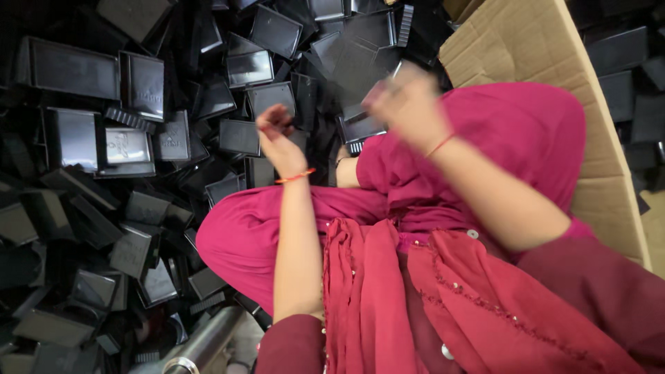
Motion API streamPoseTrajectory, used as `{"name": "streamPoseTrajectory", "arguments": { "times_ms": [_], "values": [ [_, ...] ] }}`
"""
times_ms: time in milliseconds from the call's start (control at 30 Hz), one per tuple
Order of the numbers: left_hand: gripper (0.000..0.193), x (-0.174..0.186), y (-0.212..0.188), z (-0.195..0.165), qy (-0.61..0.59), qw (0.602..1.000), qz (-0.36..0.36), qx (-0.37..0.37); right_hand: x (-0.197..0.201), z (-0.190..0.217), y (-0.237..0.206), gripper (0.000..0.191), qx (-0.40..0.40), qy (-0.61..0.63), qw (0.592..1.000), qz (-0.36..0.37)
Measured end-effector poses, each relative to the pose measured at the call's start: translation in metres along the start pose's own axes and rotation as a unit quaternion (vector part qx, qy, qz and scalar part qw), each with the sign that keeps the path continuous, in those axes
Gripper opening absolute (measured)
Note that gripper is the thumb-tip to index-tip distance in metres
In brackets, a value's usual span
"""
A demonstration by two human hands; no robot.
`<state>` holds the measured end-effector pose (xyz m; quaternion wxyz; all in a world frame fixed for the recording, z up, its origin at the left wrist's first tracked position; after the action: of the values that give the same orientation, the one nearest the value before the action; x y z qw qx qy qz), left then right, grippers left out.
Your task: The person sits on the floor next to a large pile of black plastic boxes and handles them one at a time, picking a box from the pile, opening and closing its lid, and placing it back on the pile.
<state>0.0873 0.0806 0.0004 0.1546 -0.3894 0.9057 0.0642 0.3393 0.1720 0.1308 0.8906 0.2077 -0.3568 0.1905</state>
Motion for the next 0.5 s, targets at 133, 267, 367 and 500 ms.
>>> {"name": "streamPoseTrajectory", "arguments": {
  "times_ms": [133,267,367,500],
  "values": [
    [0.036,0.036,0.013,-0.008,0.008,0.995,-0.086,0.049,0.092,-0.058,0.015,0.038,-0.115,0.617,0.744,-0.231],
    [0.02,0.042,0.017,-0.054,0.049,0.996,-0.078,-0.002,0.095,-0.067,0.011,0.038,-0.121,0.544,0.789,-0.259],
    [0.016,0.027,0.028,-0.101,0.1,0.991,0.027,-0.086,0.041,-0.063,0.015,0.021,-0.201,0.462,0.849,-0.16],
    [0.014,0.008,0.038,-0.119,0.294,0.941,0.085,-0.142,-0.019,-0.038,0.032,0.03,-0.071,0.193,0.977,-0.061]
  ]
}}
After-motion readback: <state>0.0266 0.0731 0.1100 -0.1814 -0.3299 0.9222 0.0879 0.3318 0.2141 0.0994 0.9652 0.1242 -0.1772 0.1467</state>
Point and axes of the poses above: each hand's wrist, its own y-axis towards the middle knuckle, its own x-axis out of the back of the hand, z = x × y, the point moved 6 cm from there along y, towards the middle knuckle, and after that the axes turned 6 degrees about -y, right-handed, at the moved point
